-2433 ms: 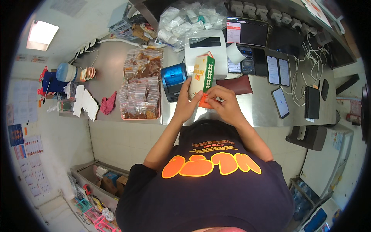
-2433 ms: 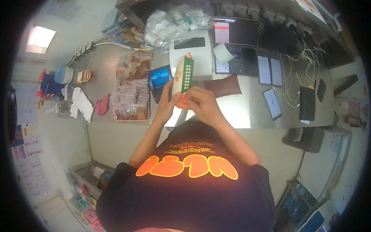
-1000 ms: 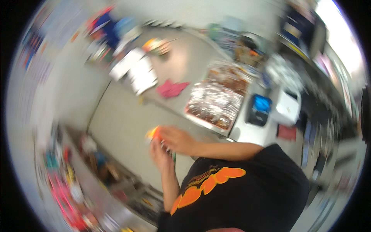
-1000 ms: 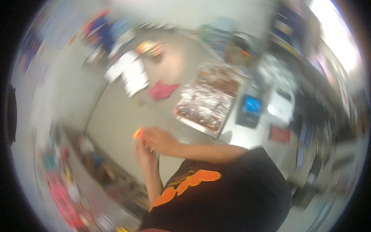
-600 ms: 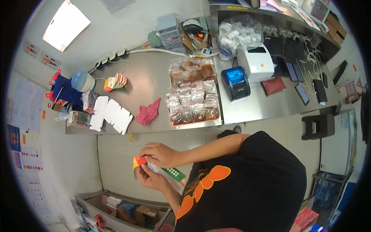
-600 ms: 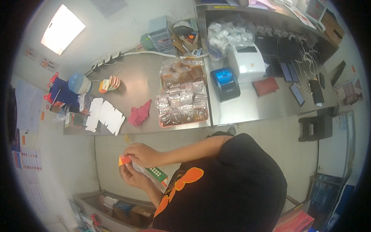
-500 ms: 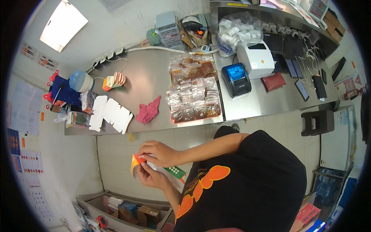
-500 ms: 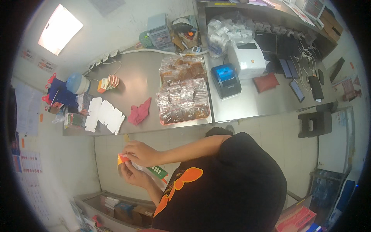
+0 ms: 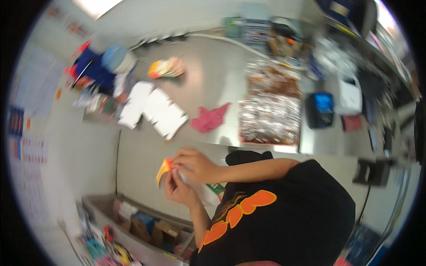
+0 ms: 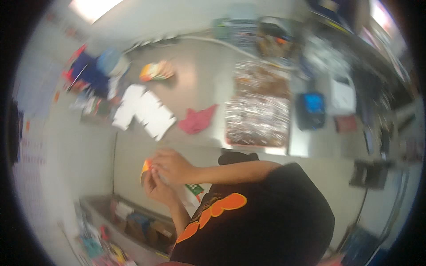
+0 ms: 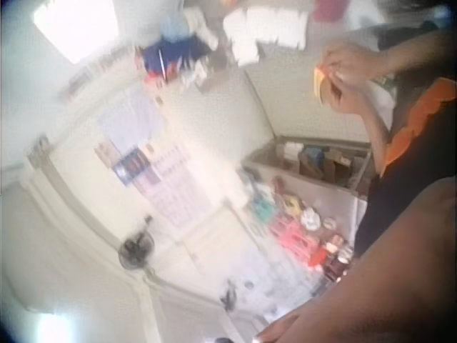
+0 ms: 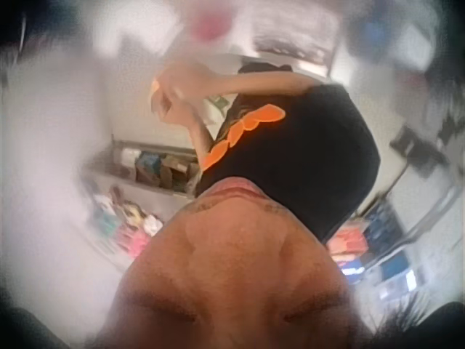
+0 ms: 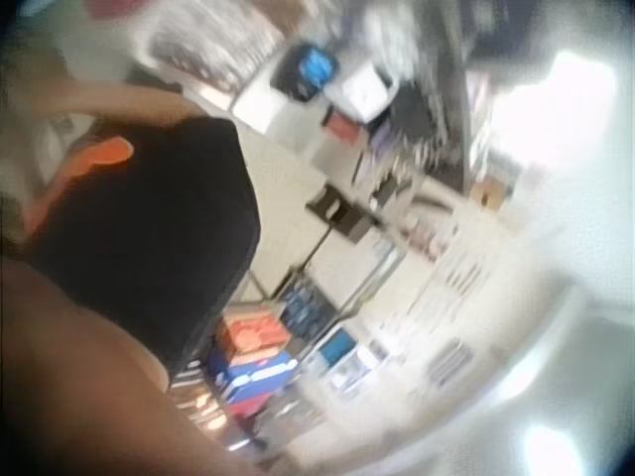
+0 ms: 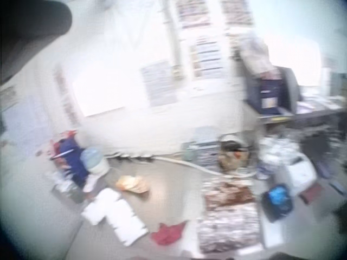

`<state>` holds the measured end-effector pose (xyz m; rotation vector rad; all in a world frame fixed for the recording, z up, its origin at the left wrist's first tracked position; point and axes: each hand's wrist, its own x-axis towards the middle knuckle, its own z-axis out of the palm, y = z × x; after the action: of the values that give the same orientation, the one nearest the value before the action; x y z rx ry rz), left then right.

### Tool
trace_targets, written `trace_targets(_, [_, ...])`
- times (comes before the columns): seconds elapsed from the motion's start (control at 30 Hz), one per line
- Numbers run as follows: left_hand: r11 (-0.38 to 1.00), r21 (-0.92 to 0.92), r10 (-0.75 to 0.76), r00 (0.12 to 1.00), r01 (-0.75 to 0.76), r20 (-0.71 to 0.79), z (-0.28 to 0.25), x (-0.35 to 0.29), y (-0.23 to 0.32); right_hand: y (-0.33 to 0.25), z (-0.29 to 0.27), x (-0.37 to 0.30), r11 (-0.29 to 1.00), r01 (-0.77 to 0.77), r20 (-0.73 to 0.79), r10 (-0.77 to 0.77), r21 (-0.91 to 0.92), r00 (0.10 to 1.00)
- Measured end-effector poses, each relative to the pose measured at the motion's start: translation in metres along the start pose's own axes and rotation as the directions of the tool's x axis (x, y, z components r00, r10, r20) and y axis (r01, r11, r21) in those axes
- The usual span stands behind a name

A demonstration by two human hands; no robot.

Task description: The person folds flat cardboard pieces into small rectangular boxes and secures them with adhesive tape. They repeatedly pick up a flat piece, fold the sides, and apply tape to close the box, then place the finished box on the table.

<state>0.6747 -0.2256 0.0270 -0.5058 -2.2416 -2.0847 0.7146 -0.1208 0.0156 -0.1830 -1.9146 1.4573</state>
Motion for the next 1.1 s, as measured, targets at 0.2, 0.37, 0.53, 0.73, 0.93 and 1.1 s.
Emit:
trace_targets(0.2, [0.999,-0.022,0.032,0.999,-0.031,0.018,0.036,0.120,0.008,0.030,0.035,0.095,0.972,0.115,-0.004,-0.118,-0.203,0.993])
trace_targets(0.37, [0.794,-0.506,-0.263,0.941,0.337,0.214,0.032,0.228,0.009,0.052,0.031,0.166,0.991,0.036,0.360,0.013,-0.129,0.933])
trace_targets(0.53, [0.271,-0.692,-0.152,0.739,0.669,0.656,0.033,0.330,-0.035,0.080,0.042,0.216,-0.130,-0.401,0.420,0.365,0.907,0.831])
trace_targets(0.73, [0.547,-0.545,-0.245,0.744,0.636,0.622,0.099,0.419,-0.086,0.104,0.038,0.297,0.412,-0.150,-0.152,0.614,0.899,0.775])
trace_targets(0.93, [0.884,-0.187,0.137,0.146,0.429,0.980,0.114,0.552,-0.104,0.123,0.104,0.383,0.673,-0.178,-0.539,0.699,0.718,0.470])
trace_targets(1.1, [0.900,-0.157,0.115,0.127,0.406,0.985,0.134,0.587,-0.116,0.143,0.130,0.423,0.821,-0.297,-0.711,0.571,0.488,0.410])
